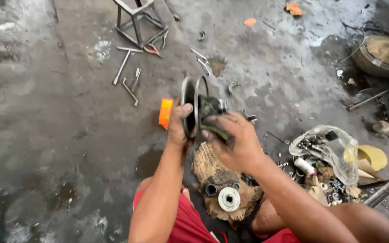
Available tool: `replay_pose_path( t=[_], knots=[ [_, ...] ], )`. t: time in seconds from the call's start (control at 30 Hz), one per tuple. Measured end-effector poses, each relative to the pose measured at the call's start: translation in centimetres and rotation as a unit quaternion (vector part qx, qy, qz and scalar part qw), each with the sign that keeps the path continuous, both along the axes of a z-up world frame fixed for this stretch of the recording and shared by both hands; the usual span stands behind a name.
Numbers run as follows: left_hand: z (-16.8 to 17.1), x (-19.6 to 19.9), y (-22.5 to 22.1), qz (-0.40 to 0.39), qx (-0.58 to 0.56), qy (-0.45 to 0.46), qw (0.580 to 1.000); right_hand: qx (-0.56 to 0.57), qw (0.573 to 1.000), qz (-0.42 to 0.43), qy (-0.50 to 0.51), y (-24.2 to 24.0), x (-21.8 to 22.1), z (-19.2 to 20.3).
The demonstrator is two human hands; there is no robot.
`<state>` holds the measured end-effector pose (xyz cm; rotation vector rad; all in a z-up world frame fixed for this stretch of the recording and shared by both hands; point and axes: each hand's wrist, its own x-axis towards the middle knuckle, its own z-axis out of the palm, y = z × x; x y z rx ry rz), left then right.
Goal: Cleaning and assembling motorcycle CVT components including the variator and clutch
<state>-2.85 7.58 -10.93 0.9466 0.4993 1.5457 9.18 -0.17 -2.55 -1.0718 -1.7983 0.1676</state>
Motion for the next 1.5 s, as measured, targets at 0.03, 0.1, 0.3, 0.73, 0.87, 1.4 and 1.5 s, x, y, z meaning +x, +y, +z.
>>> replay_pose_path(
  t=[0.03,0.1,0.3,0.73,0.87,1.4,1.5],
  knots=[
    [0.9,-0.4,-0.1,0.001,-0.007,0.001,1.000,-0.007,1.000,0.001,0.001,0.8,0.0,1.0],
    [3.1,0.3,0.3,-0.097,-0.037,-0.120,0.987,0.052,0.997,-0.006,-0.052,2.7,1.5,3.2],
    [7.0,-2.1,-1.1,-0.043,0.053,-0.002,0.998,0.002,0.991,-0.134,0.010,7.3,2.0,1.2],
    [2.0,-2.3,-0.2,-0.120,-0.077,-0.210,0.967,-0.179,0.971,-0.150,-0.047,9.2,4.2,3.7],
    [2.5,-1.8,0.6,-0.167,-0.170,-0.259,0.936,-0.127,0.972,-0.197,-0.034,9.0,7.6,4.0],
    [6.3,-4.5,-0.4,-0.094,-0.169,-0.270,0.943,-0.125,0.986,0.064,0.092,6.4,8.0,-4.4],
    [7.7,-4.3,-1.2,-0.147,-0.187,-0.240,0.941,-0.075,0.988,0.075,0.116,7.8,3.8,1.1]
  ],
)
